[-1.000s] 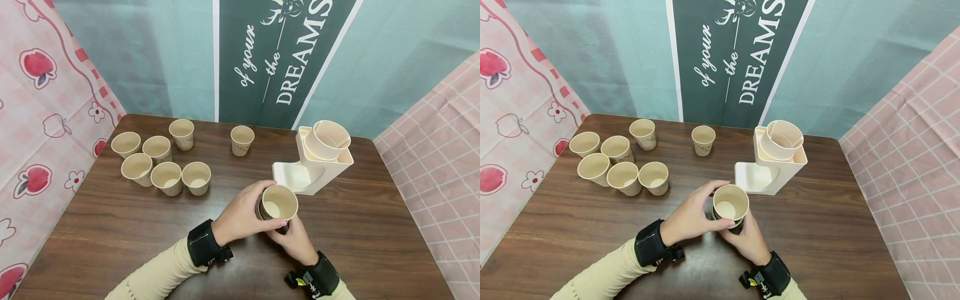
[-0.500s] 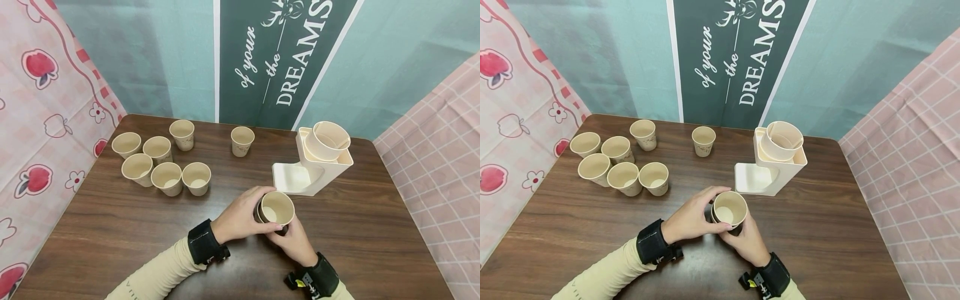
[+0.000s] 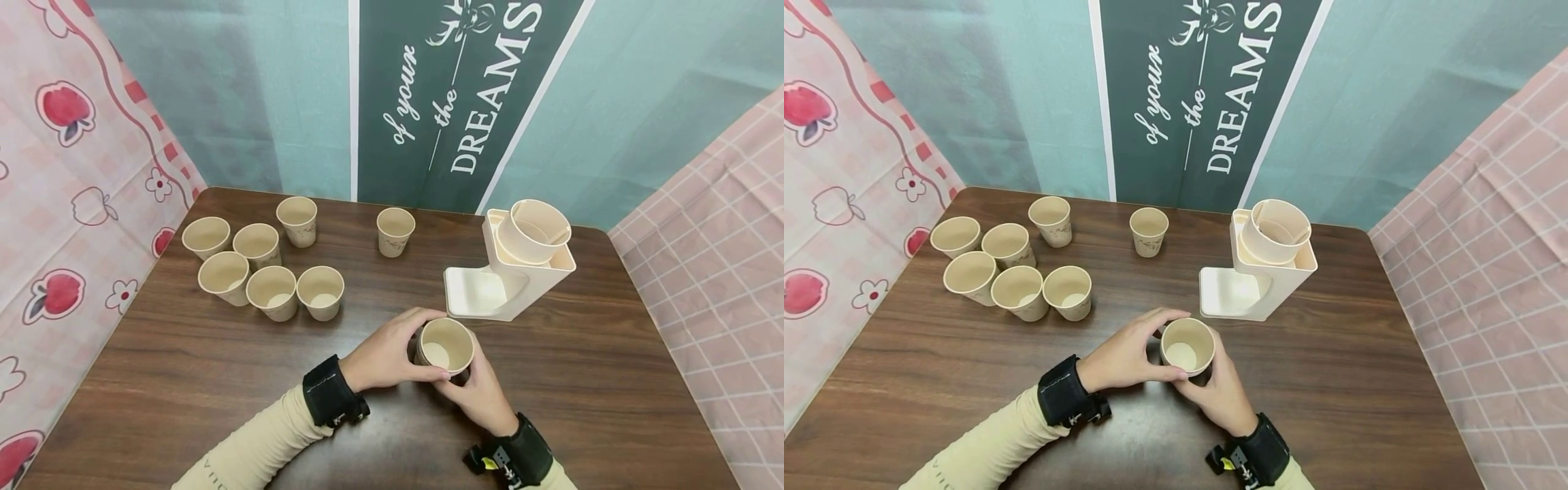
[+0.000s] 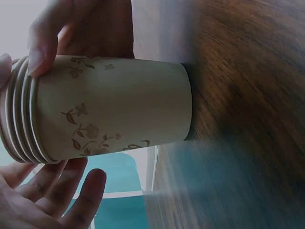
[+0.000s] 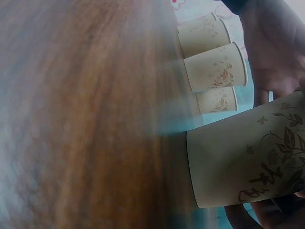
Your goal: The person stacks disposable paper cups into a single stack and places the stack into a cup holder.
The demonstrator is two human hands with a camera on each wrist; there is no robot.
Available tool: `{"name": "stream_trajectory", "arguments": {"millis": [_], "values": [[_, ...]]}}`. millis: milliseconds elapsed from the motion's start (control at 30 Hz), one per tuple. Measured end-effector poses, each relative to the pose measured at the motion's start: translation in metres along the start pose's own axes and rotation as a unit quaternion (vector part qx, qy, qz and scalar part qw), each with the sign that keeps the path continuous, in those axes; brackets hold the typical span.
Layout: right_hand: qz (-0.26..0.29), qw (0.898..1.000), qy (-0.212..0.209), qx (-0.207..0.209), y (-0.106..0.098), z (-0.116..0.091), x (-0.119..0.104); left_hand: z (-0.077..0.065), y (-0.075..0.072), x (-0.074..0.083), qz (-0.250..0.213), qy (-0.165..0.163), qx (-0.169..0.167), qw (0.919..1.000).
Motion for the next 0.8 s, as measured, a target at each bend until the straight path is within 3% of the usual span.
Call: {"name": "stream_trajectory", "arguments": {"millis": [567,800], "values": [[0.007,1.000,0.003,-0.005,0.0002,0.0000,-0.0006,-0.0011,0.0041,-0.0045,0.004,-0.007,-0.031,0.9995],[-0.014,1.000,0.002,0.004,-0.0009,0.0013,-0.0012,0.0000,0.0042,-0.0038,0.015,-0.012,-0.053,0.9984]]}}
Point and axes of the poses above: each hand's wrist, its own z-axis towards the middle knuckle, its own y-axis out of the palm, x = y × z, the point moved 10 cm from there along z, towards the middle knuckle, and after that the axes turned 12 degrees about -z, right-handed, at the moved point
